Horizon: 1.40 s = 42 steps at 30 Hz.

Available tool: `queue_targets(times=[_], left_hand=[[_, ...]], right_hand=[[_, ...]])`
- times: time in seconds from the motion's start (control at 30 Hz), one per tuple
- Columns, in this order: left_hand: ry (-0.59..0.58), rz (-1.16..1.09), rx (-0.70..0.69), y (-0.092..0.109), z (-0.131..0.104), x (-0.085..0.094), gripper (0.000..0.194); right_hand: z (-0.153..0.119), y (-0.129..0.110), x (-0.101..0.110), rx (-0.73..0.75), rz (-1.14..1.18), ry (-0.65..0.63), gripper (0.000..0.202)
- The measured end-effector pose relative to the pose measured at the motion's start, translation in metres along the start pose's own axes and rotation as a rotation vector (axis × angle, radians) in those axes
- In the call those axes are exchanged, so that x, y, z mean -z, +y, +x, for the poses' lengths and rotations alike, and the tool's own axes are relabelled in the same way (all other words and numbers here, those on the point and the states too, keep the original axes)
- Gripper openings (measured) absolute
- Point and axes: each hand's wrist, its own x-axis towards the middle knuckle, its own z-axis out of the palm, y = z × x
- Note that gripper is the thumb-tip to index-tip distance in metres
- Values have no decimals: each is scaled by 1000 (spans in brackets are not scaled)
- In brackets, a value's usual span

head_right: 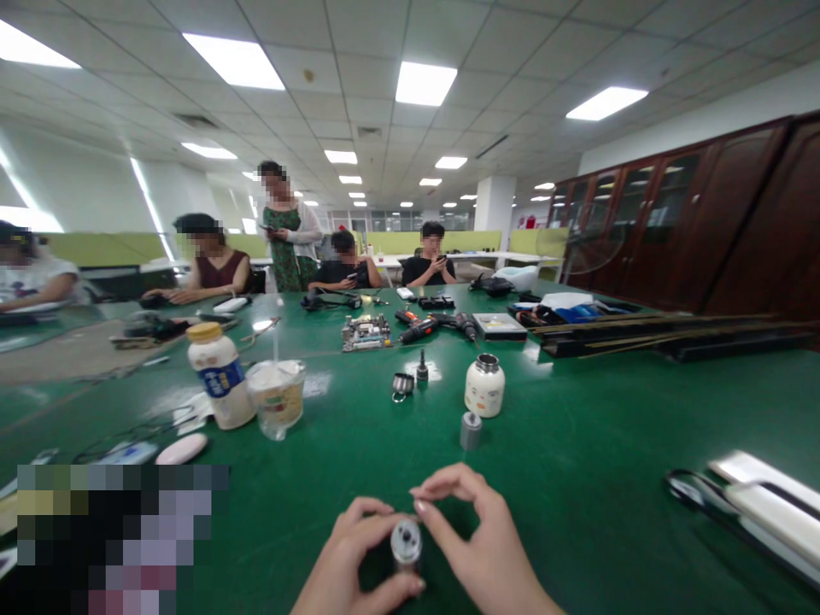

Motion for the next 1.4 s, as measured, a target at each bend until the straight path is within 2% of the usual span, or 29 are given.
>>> queue_targets(times=[0.07, 0.2, 0.3, 0.4, 0.5, 0.6, 0.7, 0.83, 0.97, 1.03, 1.1, 1.27, 1.4], left_hand=[[3, 4, 5, 0, 0, 0, 43], [10, 7, 7, -2, 0, -1, 44], [25, -9, 19, -4, -1, -2, 50], [38, -21, 32, -6, -1, -3, 54], [38, -30, 39, -6, -2, -3, 48], [26, -45, 36, -5, -3, -3, 45], [28, -45, 18, -4, -3, -3, 47], [21, -47, 23, 1, -2, -1, 44], [17, -58, 59, 6, -1, 2, 43], [22, -58, 74, 6, -1, 2, 42], [10, -58, 76, 6, -1, 2, 42], [14, -79, 65, 7, -1, 1, 37], [44, -89, 65, 12, -3, 3, 29]], right_hand=[[7, 13, 6, -31, -35, 21, 11], [13, 45, 14, -39, -161, -31, 7], [13, 55, 14, -43, -154, -53, 12], [13, 46, 13, -65, -89, -63, 11], [10, 19, 10, -79, 9, -81, 13], [3, -7, 5, -19, 24, -107, 9], [-4, -21, 0, 9, -3, -150, 6], [-8, -21, -2, 2, -54, -160, 5], [-6, -13, 3, -19, -71, 49, 16], [-5, -11, 6, -19, -21, 94, 18], [-4, -11, 5, -11, 19, 65, 17], [-9, -15, -6, -29, -44, -129, 20], [-16, -15, -15, -45, -14, -141, 35]])
